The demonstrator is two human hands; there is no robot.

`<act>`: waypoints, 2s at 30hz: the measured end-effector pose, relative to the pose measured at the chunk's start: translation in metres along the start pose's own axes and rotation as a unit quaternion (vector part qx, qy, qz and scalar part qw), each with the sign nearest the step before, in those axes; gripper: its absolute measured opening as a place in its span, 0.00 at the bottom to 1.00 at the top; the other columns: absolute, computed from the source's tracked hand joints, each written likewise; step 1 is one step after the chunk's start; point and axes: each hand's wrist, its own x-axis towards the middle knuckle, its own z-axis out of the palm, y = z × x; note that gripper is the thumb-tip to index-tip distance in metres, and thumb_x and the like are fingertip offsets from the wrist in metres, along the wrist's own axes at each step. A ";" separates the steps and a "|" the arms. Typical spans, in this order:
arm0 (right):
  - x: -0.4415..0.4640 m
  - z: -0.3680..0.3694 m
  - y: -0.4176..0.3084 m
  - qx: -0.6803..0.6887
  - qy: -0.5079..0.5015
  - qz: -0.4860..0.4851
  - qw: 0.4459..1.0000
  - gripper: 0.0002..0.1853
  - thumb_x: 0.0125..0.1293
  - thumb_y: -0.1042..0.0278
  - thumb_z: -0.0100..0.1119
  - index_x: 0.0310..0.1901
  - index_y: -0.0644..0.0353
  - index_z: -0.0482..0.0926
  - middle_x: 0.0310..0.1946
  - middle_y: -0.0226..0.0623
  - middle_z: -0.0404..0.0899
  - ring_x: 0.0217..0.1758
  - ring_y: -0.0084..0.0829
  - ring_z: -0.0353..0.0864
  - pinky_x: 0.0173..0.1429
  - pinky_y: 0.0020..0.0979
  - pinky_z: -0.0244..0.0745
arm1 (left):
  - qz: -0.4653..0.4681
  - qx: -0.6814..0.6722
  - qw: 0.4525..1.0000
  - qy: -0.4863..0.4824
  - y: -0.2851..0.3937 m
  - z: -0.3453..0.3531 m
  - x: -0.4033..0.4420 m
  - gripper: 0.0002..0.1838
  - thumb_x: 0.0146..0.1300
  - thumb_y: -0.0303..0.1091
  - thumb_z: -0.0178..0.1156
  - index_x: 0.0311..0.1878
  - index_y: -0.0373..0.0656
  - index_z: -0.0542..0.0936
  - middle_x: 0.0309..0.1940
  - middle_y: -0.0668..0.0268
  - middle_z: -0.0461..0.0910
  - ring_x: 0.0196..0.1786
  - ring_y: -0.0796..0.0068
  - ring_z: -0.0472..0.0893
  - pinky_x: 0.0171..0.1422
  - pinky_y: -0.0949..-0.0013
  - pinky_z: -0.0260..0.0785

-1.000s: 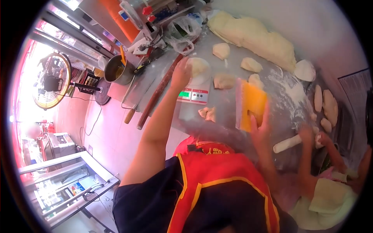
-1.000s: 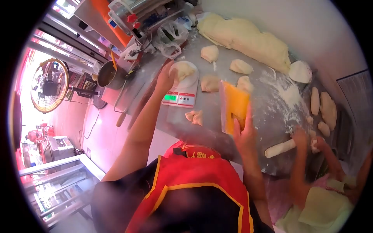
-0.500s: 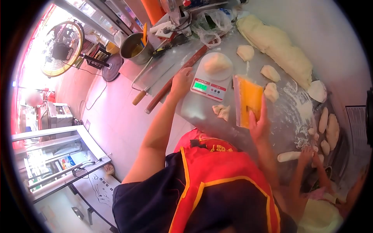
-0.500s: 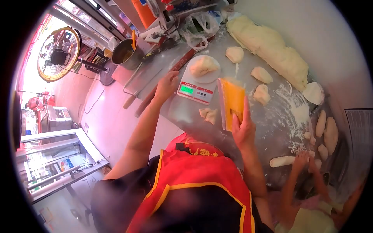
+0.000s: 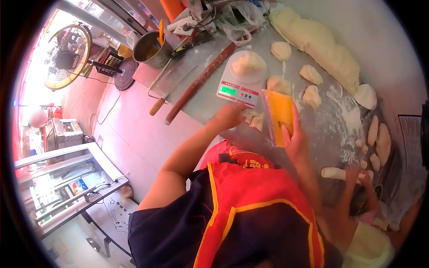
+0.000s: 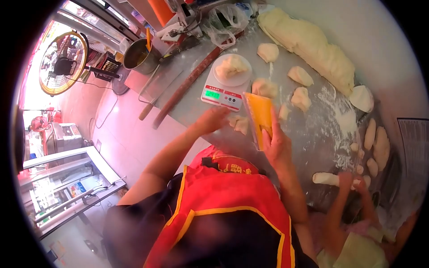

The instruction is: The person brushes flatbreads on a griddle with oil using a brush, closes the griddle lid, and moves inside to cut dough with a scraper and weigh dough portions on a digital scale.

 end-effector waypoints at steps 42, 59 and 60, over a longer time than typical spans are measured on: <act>0.094 0.049 -0.031 -0.108 -0.037 -0.126 0.985 0.38 0.60 0.77 0.51 0.73 0.51 0.52 0.38 0.49 0.79 0.38 0.50 0.81 0.40 0.43 0.77 | -0.122 0.005 0.949 0.290 -0.030 -0.052 0.086 0.10 0.55 0.38 0.61 0.36 0.44 0.83 0.32 0.57 0.83 0.37 0.55 0.82 0.42 0.59 0.73; 0.086 0.054 -0.029 -0.180 -0.100 -0.103 0.973 0.40 0.59 0.74 0.53 0.73 0.47 0.51 0.33 0.50 0.79 0.33 0.50 0.81 0.35 0.42 0.76 | -0.116 -0.014 0.953 0.280 -0.023 -0.048 0.046 0.08 0.57 0.36 0.60 0.36 0.43 0.81 0.33 0.59 0.81 0.37 0.56 0.81 0.41 0.59 0.72; 0.074 0.042 -0.021 -0.142 -0.081 -0.083 0.983 0.40 0.59 0.74 0.53 0.73 0.47 0.51 0.35 0.52 0.79 0.34 0.51 0.80 0.36 0.44 0.75 | -0.107 -0.025 0.956 0.270 -0.018 -0.048 0.033 0.08 0.57 0.35 0.61 0.37 0.42 0.81 0.33 0.58 0.81 0.37 0.57 0.81 0.41 0.61 0.72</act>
